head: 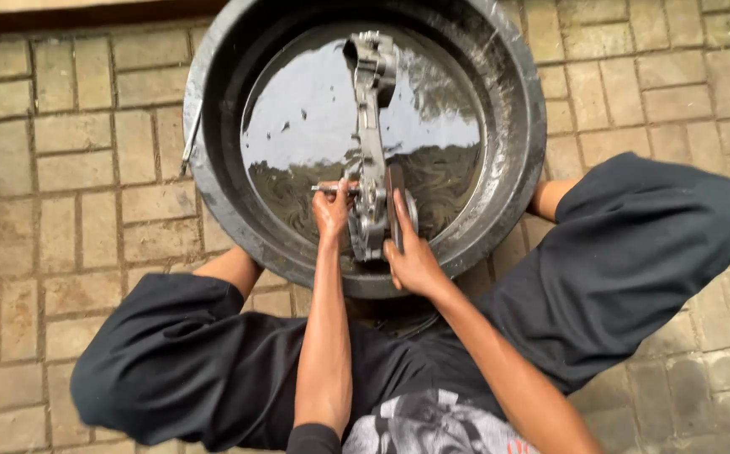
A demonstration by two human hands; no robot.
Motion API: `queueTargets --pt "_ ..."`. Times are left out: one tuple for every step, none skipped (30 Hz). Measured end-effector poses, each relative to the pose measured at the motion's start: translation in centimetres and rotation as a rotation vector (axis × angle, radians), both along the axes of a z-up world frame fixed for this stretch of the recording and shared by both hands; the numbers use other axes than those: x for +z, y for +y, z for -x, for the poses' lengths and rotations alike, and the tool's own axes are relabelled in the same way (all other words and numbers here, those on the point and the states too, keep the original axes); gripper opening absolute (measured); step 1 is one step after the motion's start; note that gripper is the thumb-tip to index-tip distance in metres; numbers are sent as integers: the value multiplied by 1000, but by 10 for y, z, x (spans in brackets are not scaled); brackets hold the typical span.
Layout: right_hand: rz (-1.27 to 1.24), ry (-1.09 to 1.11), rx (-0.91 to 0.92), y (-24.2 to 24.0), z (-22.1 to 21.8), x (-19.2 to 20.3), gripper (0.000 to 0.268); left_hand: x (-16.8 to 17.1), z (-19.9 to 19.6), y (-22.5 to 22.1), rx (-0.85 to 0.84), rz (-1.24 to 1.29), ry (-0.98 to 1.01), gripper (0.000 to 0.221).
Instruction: Cleaning a complex metal machine part in a basin of fluid using a wire brush and a small pick to remove grime.
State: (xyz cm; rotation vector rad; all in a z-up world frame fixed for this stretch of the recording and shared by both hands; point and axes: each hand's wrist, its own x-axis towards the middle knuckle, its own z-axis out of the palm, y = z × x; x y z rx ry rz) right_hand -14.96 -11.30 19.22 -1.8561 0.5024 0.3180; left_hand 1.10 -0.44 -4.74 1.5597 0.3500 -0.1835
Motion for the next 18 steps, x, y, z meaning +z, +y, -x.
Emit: queueTargets --pt "6 -12 -2 -5 -8 5 84 4 -8 -6 -2 6 -12 27" --pt "29 3 31 -3 -8 8 83 5 -4 -2 8 1 -15 28" --pt "51 17 65 -2 -7 11 83 6 1 1 19 -4 -19 28" --pt "41 30 44 -6 -15 13 83 6 1 2 -3 -13 -6 28" --pt "119 61 87 -9 -22 16 85 6 1 4 -5 -12 -19 28" --pt "211 81 151 -16 -34 19 87 7 -4 2 15 3 -41 27" --pt "214 85 153 -19 -34 8 87 9 4 2 17 7 -38 27" --pt "167 48 140 -22 -40 0 86 14 3 2 14 14 -22 28" --pt "120 11 127 -25 -47 -8 85 20 1 3 10 21 -6 29" --pt "119 7 135 -24 -38 0 85 15 0 3 19 20 -9 29" --pt "143 40 175 -23 -30 9 90 9 -2 3 17 30 -13 28" --pt "169 73 202 -22 -21 16 94 3 -6 0 3 43 -17 27" --pt "170 70 199 -24 -17 8 94 11 -2 1 0 44 -21 27" --pt "149 66 196 -29 -13 0 94 21 2 0 2 36 -11 27" --pt "127 62 194 -34 -10 -8 93 30 5 -1 3 29 -1 28" --pt "126 60 191 -32 -21 -10 93 28 2 0 0 27 -3 28" --pt "201 16 220 -30 -32 -12 93 25 -2 1 8 22 -12 28" --pt "274 -18 250 -29 -37 -15 93 20 3 2 17 16 -10 28"
